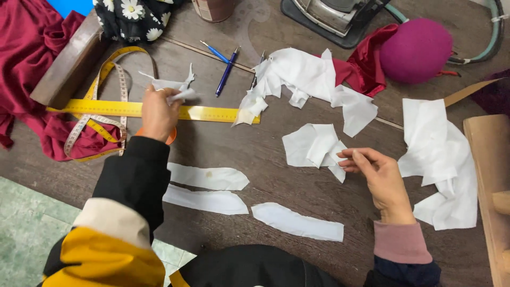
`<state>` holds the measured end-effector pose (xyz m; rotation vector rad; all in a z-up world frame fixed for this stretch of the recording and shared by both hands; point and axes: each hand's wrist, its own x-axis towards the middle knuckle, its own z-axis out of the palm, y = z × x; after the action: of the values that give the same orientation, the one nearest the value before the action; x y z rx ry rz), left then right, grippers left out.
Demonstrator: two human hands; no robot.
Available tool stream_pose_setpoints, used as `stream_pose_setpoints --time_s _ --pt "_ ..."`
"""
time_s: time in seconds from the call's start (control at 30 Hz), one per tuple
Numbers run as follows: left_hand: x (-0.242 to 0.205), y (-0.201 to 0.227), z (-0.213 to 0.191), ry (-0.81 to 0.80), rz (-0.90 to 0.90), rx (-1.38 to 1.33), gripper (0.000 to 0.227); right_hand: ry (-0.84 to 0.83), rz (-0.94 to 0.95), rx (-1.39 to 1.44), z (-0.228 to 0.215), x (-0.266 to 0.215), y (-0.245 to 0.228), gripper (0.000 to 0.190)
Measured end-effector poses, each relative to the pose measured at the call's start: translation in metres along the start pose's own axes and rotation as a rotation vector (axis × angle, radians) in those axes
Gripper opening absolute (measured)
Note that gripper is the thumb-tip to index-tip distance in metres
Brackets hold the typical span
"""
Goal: The person uses shears to cut a white fabric piece on a wooden table, following a pattern. After cutting, the person arranges the cut fabric pieces and scraps on the table.
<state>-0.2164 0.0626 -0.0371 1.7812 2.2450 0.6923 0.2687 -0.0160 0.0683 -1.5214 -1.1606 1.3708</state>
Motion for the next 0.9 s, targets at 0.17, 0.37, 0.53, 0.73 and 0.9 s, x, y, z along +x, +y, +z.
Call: stream_pose_setpoints --time_s 0.17,0.37,0.53,0.73,0.9 --pt "0.028 -0.024 0.041 0.034 0.03 -0.045 0.026 0.002 0.01 -0.001 0.003 -0.001 0.003 0.023" --pt "0.044 0.014 0.018 0.009 0.029 -0.057 0.046 0.021 0.001 0.004 0.002 -0.001 0.001 0.022" --pt "0.044 0.034 -0.009 0.055 0.091 -0.041 0.043 0.044 0.009 0.006 -0.001 -0.002 -0.001 0.022" --pt "0.033 0.062 -0.022 0.128 0.148 0.032 0.011 0.017 0.129 -0.113 0.003 -0.001 -0.008 0.025" --pt "0.022 0.074 -0.001 0.096 0.191 0.105 0.019 0.031 0.025 0.009 0.006 -0.002 0.0 0.022"
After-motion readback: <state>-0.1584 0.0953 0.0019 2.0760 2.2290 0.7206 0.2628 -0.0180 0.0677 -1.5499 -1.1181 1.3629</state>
